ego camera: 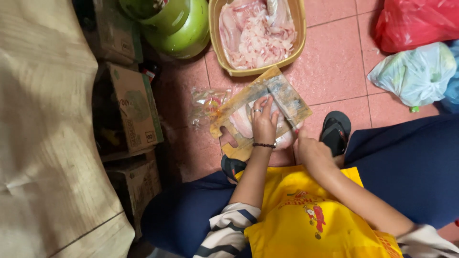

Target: Slicing raw chicken into smaller strips on a wooden cutting board.

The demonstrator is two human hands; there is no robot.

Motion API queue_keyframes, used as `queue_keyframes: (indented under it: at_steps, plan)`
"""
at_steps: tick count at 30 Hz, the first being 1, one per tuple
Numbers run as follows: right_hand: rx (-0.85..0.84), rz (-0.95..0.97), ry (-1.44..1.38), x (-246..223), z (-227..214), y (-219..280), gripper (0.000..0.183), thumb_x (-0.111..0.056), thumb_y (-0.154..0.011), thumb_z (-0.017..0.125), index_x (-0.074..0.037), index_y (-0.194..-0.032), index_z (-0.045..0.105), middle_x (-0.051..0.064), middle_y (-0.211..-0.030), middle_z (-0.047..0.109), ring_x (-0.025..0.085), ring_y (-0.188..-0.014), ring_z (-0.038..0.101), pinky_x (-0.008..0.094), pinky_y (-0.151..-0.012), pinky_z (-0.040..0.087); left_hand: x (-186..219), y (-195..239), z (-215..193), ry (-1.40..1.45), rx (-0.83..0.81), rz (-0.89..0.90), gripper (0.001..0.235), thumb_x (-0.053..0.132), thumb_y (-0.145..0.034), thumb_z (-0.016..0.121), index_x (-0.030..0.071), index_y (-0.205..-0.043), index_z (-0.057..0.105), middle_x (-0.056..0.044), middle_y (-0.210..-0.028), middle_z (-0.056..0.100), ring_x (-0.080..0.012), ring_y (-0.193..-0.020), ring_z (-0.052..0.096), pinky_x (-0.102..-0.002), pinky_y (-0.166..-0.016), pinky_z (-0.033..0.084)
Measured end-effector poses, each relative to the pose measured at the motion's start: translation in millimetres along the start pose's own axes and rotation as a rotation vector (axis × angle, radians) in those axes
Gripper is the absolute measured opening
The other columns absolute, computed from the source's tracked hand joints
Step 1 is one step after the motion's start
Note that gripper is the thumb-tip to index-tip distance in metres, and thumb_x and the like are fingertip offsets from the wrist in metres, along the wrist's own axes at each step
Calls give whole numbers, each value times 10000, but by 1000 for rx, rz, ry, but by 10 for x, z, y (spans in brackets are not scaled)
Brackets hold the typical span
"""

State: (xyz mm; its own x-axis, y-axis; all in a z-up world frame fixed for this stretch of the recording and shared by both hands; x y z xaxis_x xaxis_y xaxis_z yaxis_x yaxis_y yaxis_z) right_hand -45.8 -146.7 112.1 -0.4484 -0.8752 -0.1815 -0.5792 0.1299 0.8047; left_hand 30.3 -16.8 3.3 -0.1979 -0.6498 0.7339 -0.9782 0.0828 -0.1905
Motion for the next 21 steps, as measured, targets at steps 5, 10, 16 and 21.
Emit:
queue_keyframes:
  at_steps: [5, 10, 16, 21]
  plan:
    - [5, -65, -155, 105, -109, -184, 389, -321, -1037, 331, -139, -1378, 373, 296, -1142, 713, 499, -1163, 651, 589, -1000, 503, -43, -38, -28, 59, 25, -1, 568, 107, -814, 801, 98, -1356, 632, -95, -1330, 538, -298, -1165, 583, -422, -1071, 462]
    - [120, -85, -148, 486, 257, -392, 338, -416, -1041, 379, -153, -1249, 428, 326, -1048, 716, 530, -1063, 681, 600, -956, 531, 39, -66, -116, 247, -12, -53, 580, 2, -824, 784, 33, -1378, 614, -166, -1320, 524, -344, -1175, 578, -267, -880, 627]
    - [229, -137, 17, 230, 465, -5, 253, -334, -1070, 267, -144, -1216, 349, 269, -1071, 701, 532, -958, 710, 618, -916, 540, -14, -89, -82, 247, -30, -95, 634, 10, -771, 827, 16, -1368, 614, -155, -1321, 514, -311, -1183, 569, -239, -880, 645]
    - [439, -166, 134, 295, 699, -193, 262, -163, -1029, 255, -85, -1250, 371, 173, -942, 647, 489, -784, 727, 584, -754, 587, 19, -107, -91, 281, -15, -103, 642, -57, -744, 818, -13, -1352, 616, -181, -1311, 508, -330, -1146, 564, -273, -863, 652]
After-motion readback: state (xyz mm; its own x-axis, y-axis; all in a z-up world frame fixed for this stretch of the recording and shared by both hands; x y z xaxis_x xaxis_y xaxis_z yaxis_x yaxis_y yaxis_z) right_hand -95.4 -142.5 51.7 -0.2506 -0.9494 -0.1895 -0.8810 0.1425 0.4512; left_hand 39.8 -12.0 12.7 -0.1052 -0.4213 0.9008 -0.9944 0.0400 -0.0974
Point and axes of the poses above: each hand's wrist, its own y-axis away from the middle knuckle, its own z-axis out of the palm, x = y × z, the point moved 2 cm from there along -y, towards the middle knuckle
